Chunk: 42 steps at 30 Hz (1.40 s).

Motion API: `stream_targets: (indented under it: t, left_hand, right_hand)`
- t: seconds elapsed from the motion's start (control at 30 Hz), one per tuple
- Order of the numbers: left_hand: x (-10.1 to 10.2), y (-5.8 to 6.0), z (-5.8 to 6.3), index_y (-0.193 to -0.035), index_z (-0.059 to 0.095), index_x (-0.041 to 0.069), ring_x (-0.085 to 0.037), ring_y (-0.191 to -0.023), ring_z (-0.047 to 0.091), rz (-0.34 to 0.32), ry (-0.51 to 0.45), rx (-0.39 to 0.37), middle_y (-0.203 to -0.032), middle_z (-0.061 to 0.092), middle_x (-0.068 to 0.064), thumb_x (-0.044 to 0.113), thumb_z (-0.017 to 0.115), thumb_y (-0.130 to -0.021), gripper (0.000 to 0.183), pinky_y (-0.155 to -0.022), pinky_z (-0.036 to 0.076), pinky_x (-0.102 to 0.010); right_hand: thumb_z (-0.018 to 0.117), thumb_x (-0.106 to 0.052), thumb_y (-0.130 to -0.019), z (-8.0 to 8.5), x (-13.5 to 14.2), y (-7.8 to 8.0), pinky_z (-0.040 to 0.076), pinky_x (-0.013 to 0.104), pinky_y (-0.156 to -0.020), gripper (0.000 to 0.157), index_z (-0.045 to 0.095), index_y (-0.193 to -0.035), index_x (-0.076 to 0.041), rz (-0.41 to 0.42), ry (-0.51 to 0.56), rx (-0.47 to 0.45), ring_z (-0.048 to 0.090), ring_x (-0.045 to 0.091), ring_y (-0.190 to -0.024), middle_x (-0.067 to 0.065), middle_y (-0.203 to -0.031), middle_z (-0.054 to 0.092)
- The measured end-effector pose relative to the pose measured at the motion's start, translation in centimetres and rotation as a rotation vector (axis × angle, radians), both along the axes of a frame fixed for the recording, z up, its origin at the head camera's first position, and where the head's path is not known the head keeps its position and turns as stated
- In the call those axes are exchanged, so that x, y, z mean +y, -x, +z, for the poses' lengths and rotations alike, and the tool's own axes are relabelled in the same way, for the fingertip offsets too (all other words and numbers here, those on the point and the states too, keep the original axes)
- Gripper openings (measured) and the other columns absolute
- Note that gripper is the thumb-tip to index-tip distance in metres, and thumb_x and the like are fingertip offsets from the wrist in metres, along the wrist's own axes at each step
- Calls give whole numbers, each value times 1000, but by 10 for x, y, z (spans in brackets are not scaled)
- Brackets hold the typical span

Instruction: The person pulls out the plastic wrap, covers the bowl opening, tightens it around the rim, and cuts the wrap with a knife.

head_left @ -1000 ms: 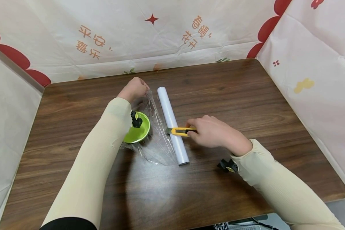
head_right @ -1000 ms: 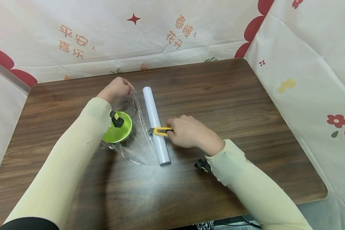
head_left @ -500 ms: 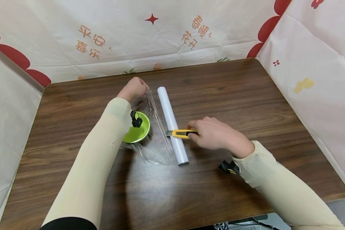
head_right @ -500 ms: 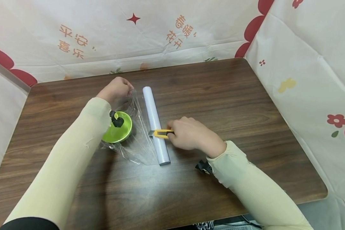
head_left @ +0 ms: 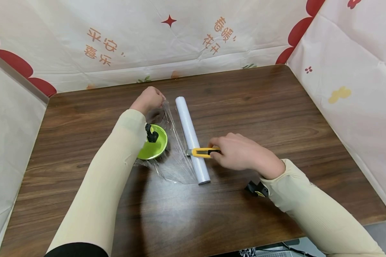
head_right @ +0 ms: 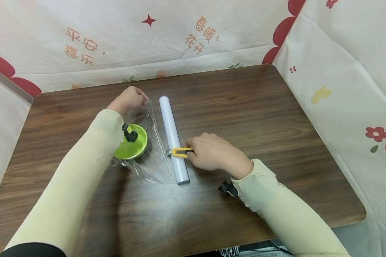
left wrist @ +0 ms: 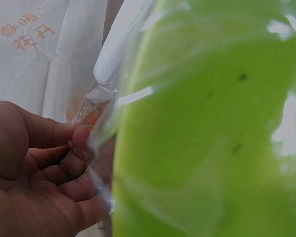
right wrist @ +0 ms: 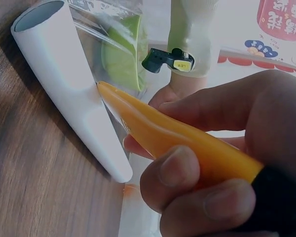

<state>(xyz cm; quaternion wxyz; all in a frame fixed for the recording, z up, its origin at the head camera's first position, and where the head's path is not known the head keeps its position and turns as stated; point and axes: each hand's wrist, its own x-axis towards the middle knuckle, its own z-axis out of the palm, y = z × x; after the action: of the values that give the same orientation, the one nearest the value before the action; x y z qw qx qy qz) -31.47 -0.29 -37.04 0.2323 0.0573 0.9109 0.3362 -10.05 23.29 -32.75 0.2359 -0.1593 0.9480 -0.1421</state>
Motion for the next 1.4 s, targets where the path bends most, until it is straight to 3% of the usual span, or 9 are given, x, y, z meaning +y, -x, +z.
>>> stream_targets:
  t: [0.37, 0.93, 1.4]
  left_hand:
    - [0, 1, -1, -109, 63, -1, -14, -75, 51, 4, -33, -5, -86, 57, -5, 8, 37, -98, 30, -75, 45, -28]
    - [0, 1, 0, -112, 62, 0, -14, -75, 51, 5, -5, -4, -83, 56, -3, 10, 37, -99, 30, -76, 44, -28]
    - [-1, 0, 1, -117, 60, 1, -16, -82, 52, 2, 0, -26, -95, 57, -7, 14, 35, -101, 32, -80, 46, -31]
  right_hand:
    - [56, -28, -96, 0, 0, -4, 34, 25, -43, 28, 62, -121, -17, 15, -15, 5, 38, 11, -45, -3, -63, 54]
    - [55, -29, -96, 2, -1, -13, 34, 26, -43, 28, 63, -120, -17, 41, -30, 1, 38, 11, -45, -4, -63, 54]
    - [56, -28, -96, 1, 0, -19, 34, 26, -43, 27, 63, -119, -17, 45, -28, -13, 39, 11, -45, -4, -62, 53]
